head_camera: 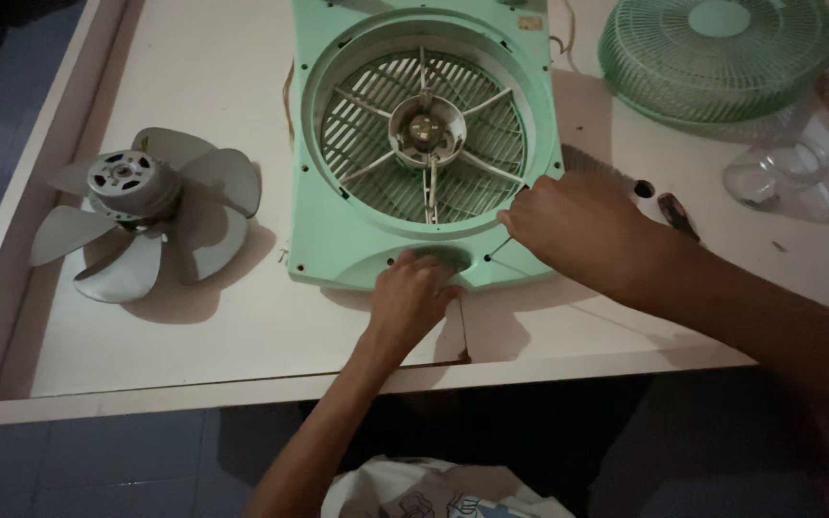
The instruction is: The person cleans the interior of a disassembled electric fan using a brush and then uses a screwdriver to tighten screws on the fan housing. The fan blades and outer cage are placed on the table during the process.
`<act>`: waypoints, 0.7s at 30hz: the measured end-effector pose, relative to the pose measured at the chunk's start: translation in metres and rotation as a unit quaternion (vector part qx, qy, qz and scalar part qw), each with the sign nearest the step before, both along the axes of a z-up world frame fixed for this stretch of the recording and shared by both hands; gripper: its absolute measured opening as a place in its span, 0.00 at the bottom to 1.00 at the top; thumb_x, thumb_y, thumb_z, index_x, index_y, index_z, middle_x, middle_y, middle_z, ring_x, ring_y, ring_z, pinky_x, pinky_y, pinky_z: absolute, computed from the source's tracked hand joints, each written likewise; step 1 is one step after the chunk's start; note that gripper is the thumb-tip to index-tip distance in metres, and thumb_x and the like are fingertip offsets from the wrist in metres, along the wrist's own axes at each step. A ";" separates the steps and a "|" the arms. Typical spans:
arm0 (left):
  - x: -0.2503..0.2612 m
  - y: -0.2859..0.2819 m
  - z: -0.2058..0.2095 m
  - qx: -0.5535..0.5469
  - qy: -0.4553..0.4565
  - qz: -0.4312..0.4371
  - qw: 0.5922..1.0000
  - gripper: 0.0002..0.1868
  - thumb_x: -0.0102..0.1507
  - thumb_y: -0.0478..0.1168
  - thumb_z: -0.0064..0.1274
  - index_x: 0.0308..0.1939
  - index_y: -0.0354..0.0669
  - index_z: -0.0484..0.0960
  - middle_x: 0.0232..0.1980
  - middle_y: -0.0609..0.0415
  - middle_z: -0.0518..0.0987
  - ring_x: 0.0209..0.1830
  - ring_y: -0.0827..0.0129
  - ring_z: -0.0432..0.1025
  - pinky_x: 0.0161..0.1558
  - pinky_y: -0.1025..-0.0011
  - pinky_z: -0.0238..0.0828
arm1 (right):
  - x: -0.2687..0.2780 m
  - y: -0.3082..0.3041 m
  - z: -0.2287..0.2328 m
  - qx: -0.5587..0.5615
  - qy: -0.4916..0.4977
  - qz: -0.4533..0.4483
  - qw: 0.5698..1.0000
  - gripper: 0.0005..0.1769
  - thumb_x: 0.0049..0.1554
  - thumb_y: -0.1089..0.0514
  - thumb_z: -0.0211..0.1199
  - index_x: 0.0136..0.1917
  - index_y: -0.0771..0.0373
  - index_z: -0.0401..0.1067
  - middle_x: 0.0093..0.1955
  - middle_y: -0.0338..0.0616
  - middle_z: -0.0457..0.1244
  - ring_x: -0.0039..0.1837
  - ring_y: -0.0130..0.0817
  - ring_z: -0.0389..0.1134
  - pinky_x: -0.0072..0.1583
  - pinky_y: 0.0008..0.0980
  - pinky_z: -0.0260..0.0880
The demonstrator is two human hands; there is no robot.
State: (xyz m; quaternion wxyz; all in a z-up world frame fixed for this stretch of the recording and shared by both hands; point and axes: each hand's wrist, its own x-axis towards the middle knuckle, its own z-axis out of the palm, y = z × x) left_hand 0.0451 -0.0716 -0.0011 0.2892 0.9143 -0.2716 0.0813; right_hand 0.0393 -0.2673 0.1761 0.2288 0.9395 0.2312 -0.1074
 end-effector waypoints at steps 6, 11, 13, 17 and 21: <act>0.002 -0.001 -0.002 -0.005 0.013 -0.004 1.000 0.15 0.55 0.47 0.67 0.42 0.46 0.90 0.44 0.53 0.85 0.49 0.55 0.74 0.45 0.56 0.74 | -0.005 -0.006 0.004 0.224 -0.033 0.112 0.967 0.12 0.56 0.62 0.58 0.51 0.73 0.69 0.42 0.53 0.66 0.43 0.43 0.72 0.43 0.41 0.73; 0.002 -0.001 -0.004 -0.003 0.017 -0.003 1.000 0.16 0.55 0.45 0.66 0.44 0.46 0.90 0.44 0.53 0.85 0.48 0.55 0.74 0.46 0.57 0.74 | 0.000 -0.009 -0.004 0.130 -0.059 0.117 0.983 0.16 0.60 0.56 0.57 0.61 0.58 0.71 0.51 0.57 0.65 0.47 0.43 0.71 0.42 0.39 0.74; 0.002 -0.002 -0.004 -0.009 0.008 -0.001 1.000 0.16 0.54 0.45 0.67 0.44 0.44 0.90 0.44 0.52 0.86 0.48 0.54 0.74 0.46 0.56 0.74 | -0.001 -0.010 -0.003 0.077 -0.097 0.107 0.987 0.15 0.63 0.53 0.55 0.62 0.55 0.72 0.48 0.55 0.65 0.44 0.42 0.71 0.40 0.38 0.75; 0.002 -0.002 -0.004 -0.005 0.014 -0.001 1.000 0.16 0.55 0.44 0.67 0.44 0.44 0.90 0.44 0.52 0.85 0.48 0.55 0.74 0.46 0.57 0.75 | -0.001 -0.010 0.000 0.031 -0.017 0.001 0.999 0.15 0.70 0.52 0.49 0.49 0.62 0.72 0.33 0.47 0.65 0.35 0.39 0.70 0.39 0.39 0.75; 0.002 -0.002 -0.004 -0.015 0.010 -0.008 1.000 0.15 0.55 0.44 0.66 0.44 0.45 0.90 0.44 0.53 0.85 0.48 0.56 0.74 0.46 0.57 0.75 | 0.000 -0.009 -0.005 0.120 0.016 -0.032 0.992 0.18 0.67 0.50 0.52 0.50 0.69 0.69 0.33 0.50 0.67 0.34 0.40 0.71 0.39 0.40 0.75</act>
